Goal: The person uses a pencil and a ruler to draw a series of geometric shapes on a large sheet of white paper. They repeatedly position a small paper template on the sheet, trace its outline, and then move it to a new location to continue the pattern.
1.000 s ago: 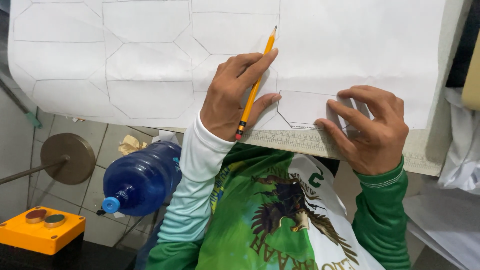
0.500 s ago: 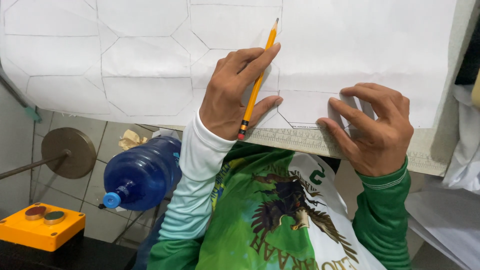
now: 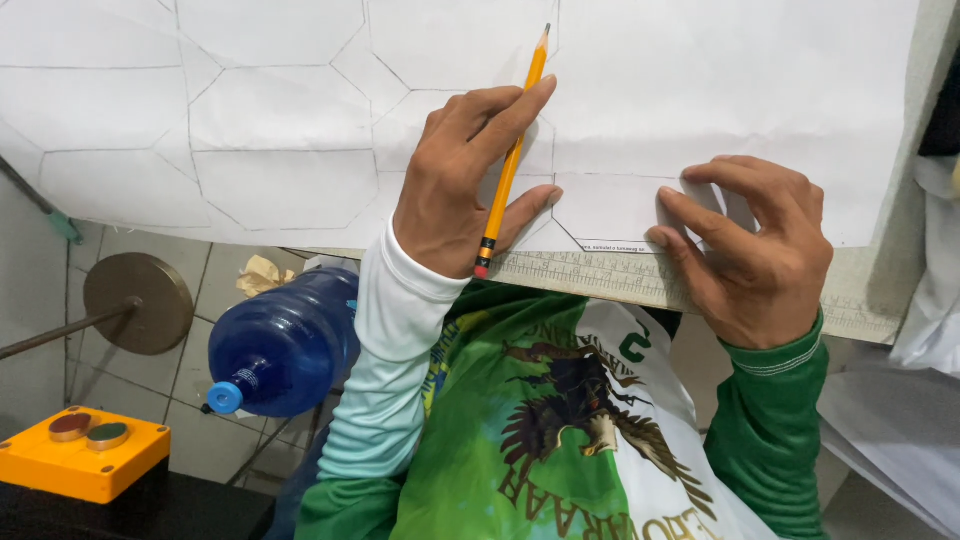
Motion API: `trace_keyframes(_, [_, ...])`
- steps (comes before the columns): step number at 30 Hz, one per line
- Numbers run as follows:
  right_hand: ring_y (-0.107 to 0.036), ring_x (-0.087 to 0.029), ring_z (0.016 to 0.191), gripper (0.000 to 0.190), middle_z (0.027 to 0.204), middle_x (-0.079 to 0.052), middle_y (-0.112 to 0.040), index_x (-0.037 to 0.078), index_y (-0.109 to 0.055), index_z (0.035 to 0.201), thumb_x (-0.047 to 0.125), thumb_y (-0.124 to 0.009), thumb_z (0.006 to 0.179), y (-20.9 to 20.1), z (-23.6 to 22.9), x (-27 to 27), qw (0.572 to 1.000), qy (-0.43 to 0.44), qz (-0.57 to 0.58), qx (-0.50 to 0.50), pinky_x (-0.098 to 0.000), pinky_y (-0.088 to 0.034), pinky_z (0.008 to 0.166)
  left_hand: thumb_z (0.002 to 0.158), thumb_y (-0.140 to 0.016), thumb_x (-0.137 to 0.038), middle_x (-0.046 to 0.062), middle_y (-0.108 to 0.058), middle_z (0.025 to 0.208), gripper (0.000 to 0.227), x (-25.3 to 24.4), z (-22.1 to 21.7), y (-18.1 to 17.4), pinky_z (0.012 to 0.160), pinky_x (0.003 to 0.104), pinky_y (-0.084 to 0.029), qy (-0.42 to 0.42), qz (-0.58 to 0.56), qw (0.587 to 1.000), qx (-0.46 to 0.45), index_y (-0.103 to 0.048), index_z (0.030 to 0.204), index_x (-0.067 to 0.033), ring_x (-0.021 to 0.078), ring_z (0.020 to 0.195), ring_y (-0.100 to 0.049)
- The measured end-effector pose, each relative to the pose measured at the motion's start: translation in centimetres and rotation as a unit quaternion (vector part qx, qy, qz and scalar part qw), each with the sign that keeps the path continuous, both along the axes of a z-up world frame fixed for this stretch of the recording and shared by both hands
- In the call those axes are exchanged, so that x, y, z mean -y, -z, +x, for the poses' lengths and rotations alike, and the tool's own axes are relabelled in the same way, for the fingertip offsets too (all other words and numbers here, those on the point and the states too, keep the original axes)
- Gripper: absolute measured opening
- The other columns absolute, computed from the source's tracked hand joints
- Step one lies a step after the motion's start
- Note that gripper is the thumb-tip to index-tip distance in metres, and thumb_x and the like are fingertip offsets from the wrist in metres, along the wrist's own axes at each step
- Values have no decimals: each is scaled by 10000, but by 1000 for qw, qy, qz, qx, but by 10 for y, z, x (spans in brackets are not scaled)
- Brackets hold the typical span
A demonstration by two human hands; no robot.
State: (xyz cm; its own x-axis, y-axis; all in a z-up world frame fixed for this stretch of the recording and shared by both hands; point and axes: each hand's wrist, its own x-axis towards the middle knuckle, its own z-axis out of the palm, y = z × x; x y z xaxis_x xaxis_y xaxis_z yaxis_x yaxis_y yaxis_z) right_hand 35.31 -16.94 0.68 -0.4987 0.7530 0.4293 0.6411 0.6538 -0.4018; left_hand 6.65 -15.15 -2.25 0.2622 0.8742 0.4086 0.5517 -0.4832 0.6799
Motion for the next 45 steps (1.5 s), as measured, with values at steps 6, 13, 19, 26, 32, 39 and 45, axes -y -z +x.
trace_keyframes(6, [-633,-423,1156,156,1239,-255,-687,16,-782,1197,87,-772,1058,2,6,-1,1000,3,-18,-13,-527,-462,1060,989,-820,-330,115,-634,1314,650,-1,1,-2,1069,428,-491,2,-1,1000,5,-486,1509,-126,291,1177,-652])
trace_keyframes(13, [-600,-387,1155,179,1283,-216,-662,69,-771,1236,25,-775,1063,4,14,-6,998,-5,-60,-7,-499,-434,1035,994,-836,-315,131,-637,1312,654,-1,1,-4,1049,436,-495,1,-3,1000,1,-490,1511,-112,304,1170,-642])
trace_keyframes(19, [-597,-382,1152,208,1290,-199,-677,107,-757,1275,15,-765,1088,6,17,-8,998,-11,-52,11,-494,-441,1020,984,-850,-343,125,-642,1295,675,-1,1,-2,1023,434,-495,-8,0,1000,-14,-494,1512,-119,300,1159,-644])
trace_keyframes(26, [-601,-388,1146,193,1276,-208,-686,96,-775,1257,5,-782,1087,9,17,-7,999,-7,-43,8,-498,-444,996,989,-846,-325,126,-640,1316,667,-1,0,-3,1052,438,-498,-1,-2,1000,-1,-490,1513,-118,300,1183,-642])
trace_keyframes(32, [-605,-393,1135,188,1272,-214,-686,85,-775,1249,-23,-753,1096,8,15,-6,999,-7,-36,11,-501,-435,1004,971,-890,-304,119,-640,1304,704,-1,0,-2,1040,438,-498,-4,-1,1000,-16,-484,1519,-129,296,1176,-641])
trace_keyframes(39, [-592,-395,1151,204,1280,-222,-682,84,-777,1253,-38,-742,1093,8,15,-6,999,-9,-38,8,-508,-441,1014,984,-853,-335,117,-646,1292,672,-1,0,-2,1028,438,-495,-5,3,1000,-10,-494,1512,-125,296,1157,-648])
trace_keyframes(45, [-602,-407,1123,191,1276,-237,-680,71,-783,1242,-38,-721,1098,8,15,-6,999,-13,-29,14,-520,-450,990,977,-865,-317,125,-638,1318,683,-1,0,-3,1057,436,-493,-4,-7,1000,-7,-490,1514,-124,300,1203,-643])
